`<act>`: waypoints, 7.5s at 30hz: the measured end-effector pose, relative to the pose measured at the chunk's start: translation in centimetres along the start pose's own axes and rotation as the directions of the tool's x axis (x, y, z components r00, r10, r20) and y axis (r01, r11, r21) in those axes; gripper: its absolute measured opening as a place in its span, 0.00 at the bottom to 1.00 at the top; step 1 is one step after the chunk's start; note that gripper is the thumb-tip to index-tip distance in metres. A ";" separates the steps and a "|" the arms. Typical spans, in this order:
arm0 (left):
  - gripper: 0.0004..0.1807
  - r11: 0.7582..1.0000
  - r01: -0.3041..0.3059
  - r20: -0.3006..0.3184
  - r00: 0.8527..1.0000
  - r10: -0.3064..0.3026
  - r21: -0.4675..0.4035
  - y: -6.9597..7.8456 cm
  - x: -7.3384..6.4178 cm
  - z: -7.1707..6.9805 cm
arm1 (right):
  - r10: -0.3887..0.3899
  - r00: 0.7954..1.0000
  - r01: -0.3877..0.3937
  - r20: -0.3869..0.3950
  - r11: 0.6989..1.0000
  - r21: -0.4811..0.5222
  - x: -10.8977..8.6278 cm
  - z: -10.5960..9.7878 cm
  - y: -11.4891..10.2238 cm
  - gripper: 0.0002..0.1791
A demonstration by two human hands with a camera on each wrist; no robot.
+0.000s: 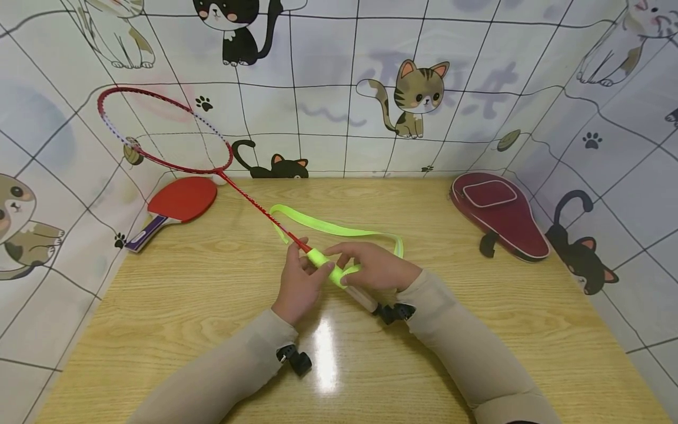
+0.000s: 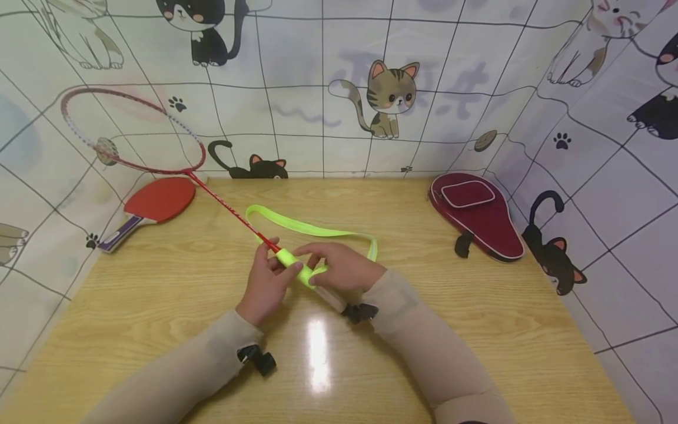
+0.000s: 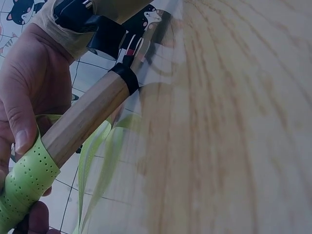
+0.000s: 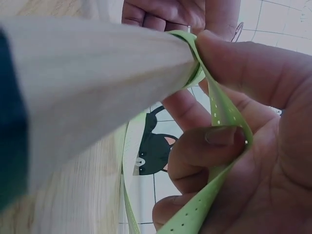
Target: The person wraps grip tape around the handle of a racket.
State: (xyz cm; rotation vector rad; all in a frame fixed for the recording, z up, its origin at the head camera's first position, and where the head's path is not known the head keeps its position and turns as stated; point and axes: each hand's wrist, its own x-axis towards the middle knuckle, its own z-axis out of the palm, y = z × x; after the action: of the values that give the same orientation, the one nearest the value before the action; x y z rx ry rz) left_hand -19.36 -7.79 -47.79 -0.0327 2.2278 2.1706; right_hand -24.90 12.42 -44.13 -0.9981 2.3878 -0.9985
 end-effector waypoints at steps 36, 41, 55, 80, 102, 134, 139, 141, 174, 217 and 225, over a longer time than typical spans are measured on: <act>0.50 1.000 -0.003 -0.013 1.000 0.003 0.013 -0.2 0.0 0.0 | -0.056 0.997 0.057 0.046 0.998 -0.006 -0.2 -0.4 -0.1 0.34; 0.50 1.000 0.002 -0.022 1.000 -0.002 -0.004 -0.1 0.1 0.0 | -0.055 0.998 0.055 0.044 0.998 -0.002 -0.2 -0.5 0.0 0.35; 0.49 1.000 0.007 -0.025 1.000 -0.007 -0.023 -0.1 0.2 -0.1 | -0.031 0.998 0.027 0.060 0.997 0.073 -0.2 -0.4 0.1 0.36; 0.50 0.999 0.040 -0.035 0.999 -0.040 0.001 -0.1 0.2 -0.2 | -0.025 0.997 0.019 0.078 0.998 0.068 -0.3 -0.5 -0.3 0.37; 0.49 1.000 0.019 -0.044 0.999 -0.019 -0.004 -0.1 0.4 -0.1 | -0.020 0.995 0.012 0.101 0.997 0.079 -0.2 -0.7 0.0 0.38; 0.50 1.000 0.027 -0.019 0.999 -0.027 -0.003 0.0 0.4 -0.3 | -0.001 0.994 -0.009 0.108 0.996 0.094 -0.2 -0.7 0.4 0.37; 0.51 1.000 0.024 -0.026 0.999 -0.024 -0.001 0.0 0.4 -0.3 | -0.001 0.993 -0.013 0.122 0.993 0.117 -0.2 -0.7 0.6 0.38; 0.51 1.000 0.020 -0.026 0.999 -0.020 -0.003 0.0 0.3 -0.3 | -0.001 0.993 -0.012 0.117 0.994 0.107 -0.2 -0.6 0.7 0.38; 0.54 1.000 0.008 -0.025 1.000 -0.009 -0.028 -0.1 0.3 -0.2 | -0.011 0.995 0.001 0.100 0.995 0.098 -0.4 -0.6 0.5 0.37; 0.56 0.999 0.033 -0.040 0.999 -0.033 0.001 0.0 0.5 -0.3 | -0.028 0.993 0.017 0.117 0.995 0.094 -0.3 -0.6 1.0 0.39; 0.56 0.999 0.045 -0.047 0.998 -0.046 -0.028 0.2 0.5 -0.2 | -0.023 0.993 0.012 0.118 0.995 0.099 -0.2 -0.7 1.1 0.39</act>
State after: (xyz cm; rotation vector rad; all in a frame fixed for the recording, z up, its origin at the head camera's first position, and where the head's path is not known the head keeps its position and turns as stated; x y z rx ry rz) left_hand -19.86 -7.99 -47.60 -0.1361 2.1992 2.1992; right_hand -25.61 13.41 -44.43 -1.0149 2.2150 -1.0230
